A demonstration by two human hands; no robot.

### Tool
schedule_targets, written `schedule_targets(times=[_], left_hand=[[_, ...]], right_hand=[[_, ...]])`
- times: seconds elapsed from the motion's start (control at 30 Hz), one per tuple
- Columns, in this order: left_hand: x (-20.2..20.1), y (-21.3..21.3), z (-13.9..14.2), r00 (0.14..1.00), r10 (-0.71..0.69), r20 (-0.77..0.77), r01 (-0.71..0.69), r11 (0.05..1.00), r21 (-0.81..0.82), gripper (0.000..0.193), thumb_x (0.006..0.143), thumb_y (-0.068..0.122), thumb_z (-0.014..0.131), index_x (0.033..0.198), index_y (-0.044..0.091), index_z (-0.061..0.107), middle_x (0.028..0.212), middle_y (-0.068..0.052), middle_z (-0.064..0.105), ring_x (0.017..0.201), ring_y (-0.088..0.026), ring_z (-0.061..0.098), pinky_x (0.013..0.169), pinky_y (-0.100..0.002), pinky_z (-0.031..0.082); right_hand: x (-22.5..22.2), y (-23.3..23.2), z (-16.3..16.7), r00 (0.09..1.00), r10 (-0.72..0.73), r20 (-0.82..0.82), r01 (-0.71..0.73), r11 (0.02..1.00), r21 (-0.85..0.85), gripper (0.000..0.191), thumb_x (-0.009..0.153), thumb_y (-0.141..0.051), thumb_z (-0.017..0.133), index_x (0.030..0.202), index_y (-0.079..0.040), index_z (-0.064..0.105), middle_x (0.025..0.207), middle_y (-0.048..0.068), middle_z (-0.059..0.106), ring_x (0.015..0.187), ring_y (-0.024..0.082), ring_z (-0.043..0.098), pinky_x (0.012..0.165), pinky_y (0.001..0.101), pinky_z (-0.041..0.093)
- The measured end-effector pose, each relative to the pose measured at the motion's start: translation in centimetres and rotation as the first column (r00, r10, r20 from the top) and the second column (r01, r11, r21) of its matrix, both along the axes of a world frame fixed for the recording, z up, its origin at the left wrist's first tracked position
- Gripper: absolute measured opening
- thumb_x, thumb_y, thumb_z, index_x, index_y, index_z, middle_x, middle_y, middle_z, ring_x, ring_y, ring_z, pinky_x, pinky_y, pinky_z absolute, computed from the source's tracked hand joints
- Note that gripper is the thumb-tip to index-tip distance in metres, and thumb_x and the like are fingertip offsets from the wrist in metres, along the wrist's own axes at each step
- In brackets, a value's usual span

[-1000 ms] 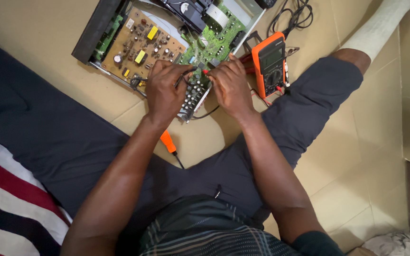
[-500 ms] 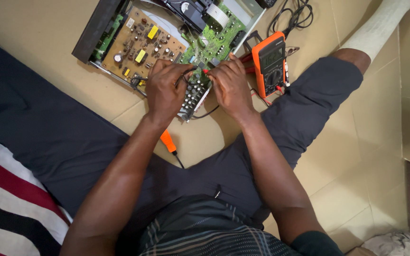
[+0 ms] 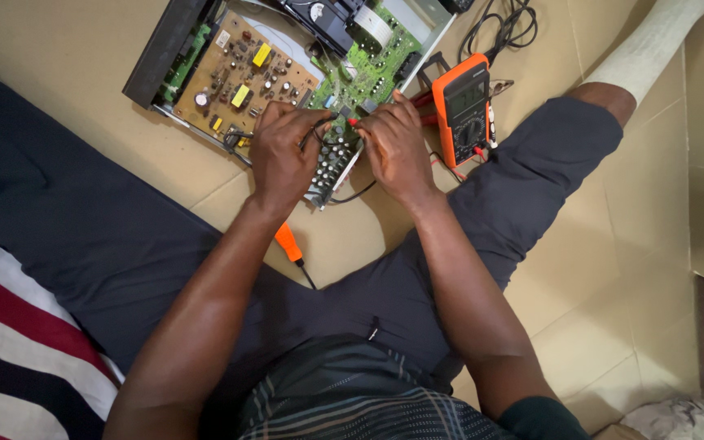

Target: The person sits on the floor servicing an opened DVD/home-theater player. They use a screwdriver to unscrew and adjust components on the power board, reposition the device, and probe the circuit board with multimeter test leads to test points on the board.

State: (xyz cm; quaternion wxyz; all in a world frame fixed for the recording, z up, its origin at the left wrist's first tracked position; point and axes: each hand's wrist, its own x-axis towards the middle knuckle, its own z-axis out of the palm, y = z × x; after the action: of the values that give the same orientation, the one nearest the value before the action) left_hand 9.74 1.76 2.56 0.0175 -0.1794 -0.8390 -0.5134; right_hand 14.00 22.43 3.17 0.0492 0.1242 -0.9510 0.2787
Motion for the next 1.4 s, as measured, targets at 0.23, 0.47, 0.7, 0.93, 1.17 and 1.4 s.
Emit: schedule_targets(times=[0.23,0.47,0.7,0.93,1.17,1.4], left_hand=[[0.05,-0.07,0.09,1.000,-0.003,-0.003,0.003,1.000,-0.007,0.015,0.095,0.007,0.073,0.109,0.004,0.078,0.105,-0.010,0.078,0.099,-0.029,0.065,0.090,-0.040,0.049],[0.06,0.00,0.01,1.000,-0.005,-0.002,0.005,1.000,-0.004,0.015,0.096,0.007,0.072,0.109,0.003,0.078,0.105,-0.010,0.078,0.099,-0.029,0.065,0.091,-0.041,0.049],[0.07,-0.03,-0.15,1.000,-0.005,-0.003,0.005,1.000,0.003,0.015,0.096,0.007,0.072,0.109,0.003,0.078,0.105,-0.010,0.077,0.100,-0.029,0.065,0.091,-0.040,0.049],[0.05,0.02,0.05,1.000,0.000,0.009,0.000,1.000,0.004,0.014,0.096,0.007,0.073,0.109,0.004,0.078,0.105,-0.010,0.078,0.099,-0.029,0.065,0.090,-0.040,0.049],[-0.16,-0.28,0.30,1.000,0.005,-0.007,-0.005,1.000,0.007,0.015,0.093,0.005,0.074,0.108,0.005,0.078,0.105,-0.009,0.078,0.099,-0.029,0.065,0.091,-0.040,0.050],[-0.21,-0.36,0.00,1.000,-0.002,-0.009,0.002,1.000,-0.006,0.015,0.094,0.005,0.074,0.108,0.005,0.078,0.106,-0.009,0.078,0.099,-0.029,0.065,0.091,-0.040,0.049]], right_hand=[[0.04,-0.05,0.04,1.000,-0.002,0.002,0.002,1.000,-0.003,0.010,0.098,-0.007,0.071,0.106,-0.003,0.067,0.102,0.013,0.067,0.111,0.032,0.061,0.121,0.0528,0.034],[0.08,0.01,0.00,1.000,-0.001,0.009,0.001,1.000,0.002,0.011,0.097,-0.006,0.070,0.107,-0.003,0.067,0.102,0.013,0.066,0.110,0.032,0.060,0.122,0.0531,0.034],[0.04,0.01,0.00,1.000,-0.005,0.002,0.005,1.000,-0.006,0.010,0.097,-0.006,0.070,0.107,-0.003,0.067,0.102,0.013,0.066,0.110,0.031,0.060,0.121,0.0529,0.035],[-0.04,0.08,0.22,1.000,0.010,-0.001,-0.010,1.000,-0.001,0.011,0.097,-0.006,0.071,0.107,-0.002,0.066,0.101,0.013,0.066,0.110,0.033,0.060,0.121,0.0535,0.035],[-0.17,-0.20,0.55,1.000,-0.002,0.003,0.002,0.998,-0.058,0.010,0.097,-0.003,0.069,0.106,-0.002,0.066,0.100,0.013,0.066,0.107,0.032,0.061,0.122,0.0539,0.036],[-0.28,-0.23,0.23,1.000,0.003,-0.012,-0.004,0.999,-0.038,0.008,0.098,-0.004,0.070,0.105,-0.003,0.066,0.100,0.013,0.066,0.106,0.032,0.061,0.120,0.0535,0.037]])
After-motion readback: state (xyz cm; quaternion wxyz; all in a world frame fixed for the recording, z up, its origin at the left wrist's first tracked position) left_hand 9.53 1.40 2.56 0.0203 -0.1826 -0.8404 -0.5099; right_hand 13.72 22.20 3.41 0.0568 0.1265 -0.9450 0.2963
